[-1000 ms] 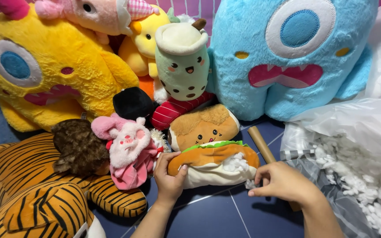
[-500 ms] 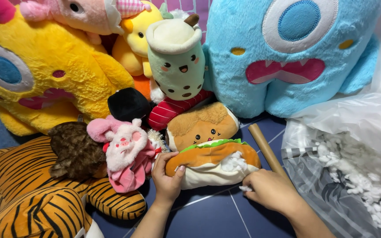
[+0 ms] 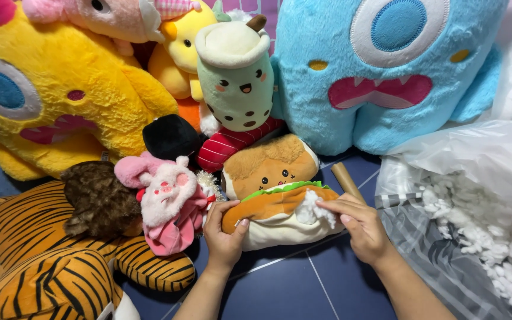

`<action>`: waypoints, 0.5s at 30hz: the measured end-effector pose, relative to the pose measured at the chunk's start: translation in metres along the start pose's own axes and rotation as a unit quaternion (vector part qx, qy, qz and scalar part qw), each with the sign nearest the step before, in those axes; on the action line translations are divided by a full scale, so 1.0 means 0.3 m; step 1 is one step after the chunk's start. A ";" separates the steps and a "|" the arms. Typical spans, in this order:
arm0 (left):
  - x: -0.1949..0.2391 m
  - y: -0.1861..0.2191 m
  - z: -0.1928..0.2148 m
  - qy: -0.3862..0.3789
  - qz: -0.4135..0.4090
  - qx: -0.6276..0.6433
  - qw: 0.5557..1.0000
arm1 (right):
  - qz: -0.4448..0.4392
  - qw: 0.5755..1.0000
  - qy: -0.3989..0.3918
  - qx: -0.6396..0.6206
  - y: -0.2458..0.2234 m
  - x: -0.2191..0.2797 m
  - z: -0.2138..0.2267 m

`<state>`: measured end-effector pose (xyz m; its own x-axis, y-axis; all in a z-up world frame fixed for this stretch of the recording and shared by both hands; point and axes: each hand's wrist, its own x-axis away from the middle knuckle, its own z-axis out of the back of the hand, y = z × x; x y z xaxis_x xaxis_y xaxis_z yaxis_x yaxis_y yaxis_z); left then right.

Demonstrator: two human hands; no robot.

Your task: Stuffing a burger-shaped plushie with white fiberfill using a cardboard tube as a tool.

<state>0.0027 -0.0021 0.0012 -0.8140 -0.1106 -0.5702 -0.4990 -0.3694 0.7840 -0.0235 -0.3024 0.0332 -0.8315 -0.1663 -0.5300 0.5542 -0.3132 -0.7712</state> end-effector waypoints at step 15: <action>0.026 0.073 0.002 -0.060 -0.118 0.067 0.989 | -0.016 0.974 0.070 0.217 0.011 -0.004 -0.097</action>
<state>-0.0147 -0.0104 0.0142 -0.6958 0.0781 -0.7139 -0.7075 -0.2456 0.6627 -0.0196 -0.2762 0.0210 -0.8177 -0.0297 -0.5748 0.4347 -0.6866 -0.5828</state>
